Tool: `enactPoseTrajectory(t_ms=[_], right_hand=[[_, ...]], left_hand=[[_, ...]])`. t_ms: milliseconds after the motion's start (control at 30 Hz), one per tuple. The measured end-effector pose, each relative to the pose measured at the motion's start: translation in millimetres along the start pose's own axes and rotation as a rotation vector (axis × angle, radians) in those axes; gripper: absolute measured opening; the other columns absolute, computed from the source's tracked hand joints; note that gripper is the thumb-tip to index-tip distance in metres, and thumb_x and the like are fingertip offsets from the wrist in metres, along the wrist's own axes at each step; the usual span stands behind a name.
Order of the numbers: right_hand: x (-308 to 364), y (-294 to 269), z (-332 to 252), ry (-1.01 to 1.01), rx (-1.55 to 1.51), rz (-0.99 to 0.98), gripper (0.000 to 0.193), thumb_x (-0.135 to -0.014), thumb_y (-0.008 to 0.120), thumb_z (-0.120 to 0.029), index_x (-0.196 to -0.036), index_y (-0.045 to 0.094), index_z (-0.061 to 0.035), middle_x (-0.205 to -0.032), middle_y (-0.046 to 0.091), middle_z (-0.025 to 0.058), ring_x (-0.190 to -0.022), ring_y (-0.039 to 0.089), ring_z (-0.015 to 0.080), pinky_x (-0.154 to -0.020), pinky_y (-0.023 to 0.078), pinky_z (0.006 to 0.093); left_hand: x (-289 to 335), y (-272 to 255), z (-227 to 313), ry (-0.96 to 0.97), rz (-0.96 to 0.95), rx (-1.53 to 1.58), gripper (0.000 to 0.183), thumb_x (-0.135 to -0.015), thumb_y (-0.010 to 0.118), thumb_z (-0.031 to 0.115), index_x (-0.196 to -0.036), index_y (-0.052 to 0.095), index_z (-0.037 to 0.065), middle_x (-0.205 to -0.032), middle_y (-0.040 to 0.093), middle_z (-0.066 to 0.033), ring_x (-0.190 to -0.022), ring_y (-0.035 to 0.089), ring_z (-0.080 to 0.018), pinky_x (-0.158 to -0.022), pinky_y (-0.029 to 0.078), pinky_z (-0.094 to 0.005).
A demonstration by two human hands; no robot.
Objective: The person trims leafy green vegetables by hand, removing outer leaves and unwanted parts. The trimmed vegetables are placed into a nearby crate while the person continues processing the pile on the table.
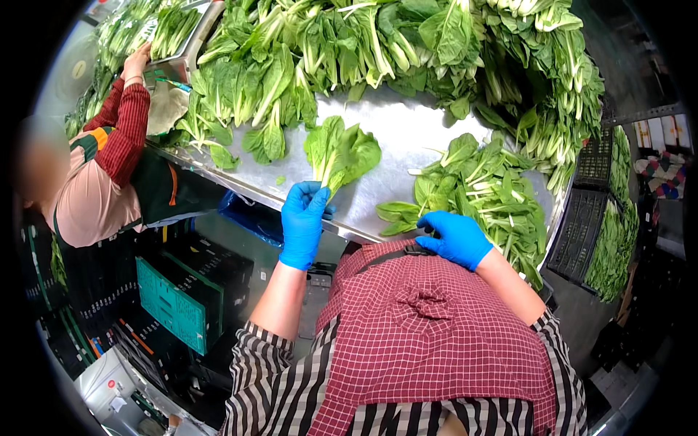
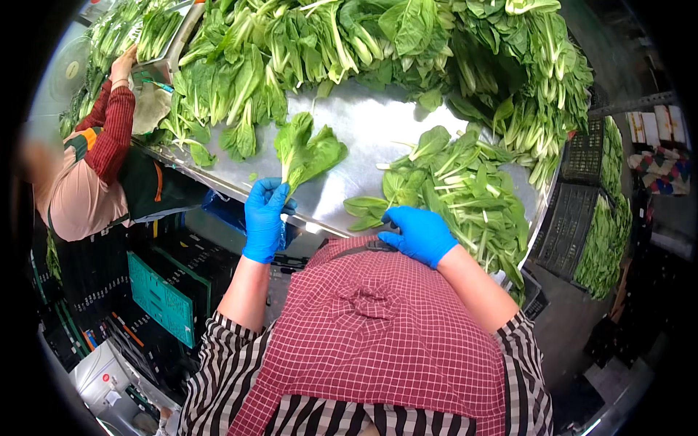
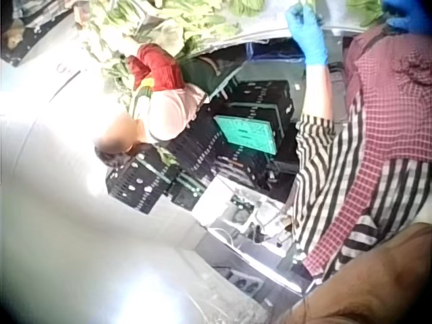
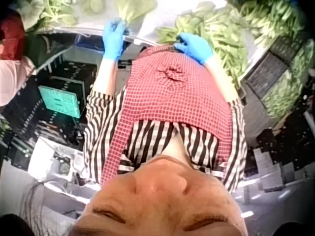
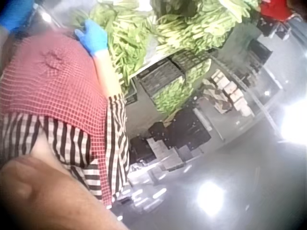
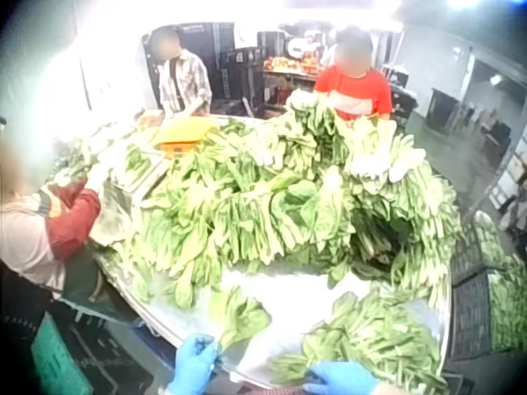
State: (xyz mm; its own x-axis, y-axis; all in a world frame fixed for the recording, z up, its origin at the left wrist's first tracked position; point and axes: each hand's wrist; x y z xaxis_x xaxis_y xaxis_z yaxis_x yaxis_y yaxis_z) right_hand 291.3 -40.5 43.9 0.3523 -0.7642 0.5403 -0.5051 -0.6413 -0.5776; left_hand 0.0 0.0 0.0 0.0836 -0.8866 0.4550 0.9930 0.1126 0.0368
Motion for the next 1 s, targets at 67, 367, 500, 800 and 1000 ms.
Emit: enactPoseTrajectory(t_ms=[67, 367, 500, 800, 1000], right_hand=[[14.3, 2.9, 1.2, 0.056, -0.027, -0.042, 0.036, -0.083, 0.065, -0.036, -0.108, 0.061, -0.0108, -0.1, 0.066, 0.0124, -0.09, 0.064, 0.0303, -0.077, 0.051, 0.0401], [-1.1, -7.3, -2.7, 0.03, -0.045, 0.041, 0.035, -0.084, 0.064, -0.037, -0.108, 0.061, -0.0116, -0.101, 0.066, 0.0116, -0.091, 0.064, 0.0295, -0.077, 0.051, 0.0395], [-1.4, -6.3, -1.9, 0.032, -0.077, 0.045, 0.035, -0.084, 0.064, -0.037, -0.108, 0.061, -0.0117, -0.1, 0.066, 0.0116, -0.091, 0.064, 0.0296, -0.077, 0.051, 0.0394], [-15.9, -3.8, -9.4, -0.062, -0.227, 0.104, 0.03, -0.089, 0.061, -0.026, -0.111, 0.061, -0.0067, -0.096, 0.067, 0.0126, -0.09, 0.065, 0.0237, -0.079, 0.051, 0.0335], [-30.9, -17.0, -31.7, 0.009, -1.149, 0.033, 0.026, -0.089, 0.064, -0.021, -0.107, 0.062, -0.0021, -0.091, 0.063, 0.0046, -0.074, 0.056, 0.0109, -0.066, 0.045, 0.0255]], left_hand=[[9.9, 8.3, -7.1, -0.126, -0.02, 0.121, 0.019, -0.09, 0.063, 0.019, -0.101, 0.056, 0.006, -0.083, 0.064, -0.0074, -0.063, 0.06, -0.0143, -0.058, 0.052, -0.0272], [-5.2, 28.7, 4.9, -0.208, -0.135, 0.27, 0.021, -0.094, 0.059, 0.023, -0.105, 0.056, 0.006, -0.089, 0.065, -0.0095, -0.067, 0.061, -0.0157, -0.059, 0.052, -0.0287], [0.3, 36.3, 4.2, -0.212, -0.204, 0.243, 0.022, -0.095, 0.056, 0.025, -0.104, 0.056, 0.004, -0.089, 0.064, -0.0098, -0.068, 0.06, -0.0154, -0.062, 0.052, -0.0287], [9.4, 48.0, 0.6, -0.235, -0.328, 0.246, 0.02, -0.096, 0.053, 0.021, -0.1, 0.057, 0.002, -0.086, 0.065, -0.0111, -0.066, 0.062, -0.0151, -0.061, 0.054, -0.0277], [9.8, 47.5, -0.2, -0.42, -0.633, 0.407, 0.027, -0.099, 0.047, 0.027, -0.108, 0.054, 0.003, -0.089, 0.064, -0.0118, -0.065, 0.061, -0.0162, -0.058, 0.051, -0.029]])
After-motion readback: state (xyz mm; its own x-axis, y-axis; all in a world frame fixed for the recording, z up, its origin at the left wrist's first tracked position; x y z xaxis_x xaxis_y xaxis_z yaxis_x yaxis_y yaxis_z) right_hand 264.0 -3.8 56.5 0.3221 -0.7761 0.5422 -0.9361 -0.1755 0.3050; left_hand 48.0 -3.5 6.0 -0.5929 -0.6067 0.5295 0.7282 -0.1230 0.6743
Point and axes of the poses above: each hand's wrist, its own x-axis away from the middle knuckle, its own y-axis out of the palm, z = x × y
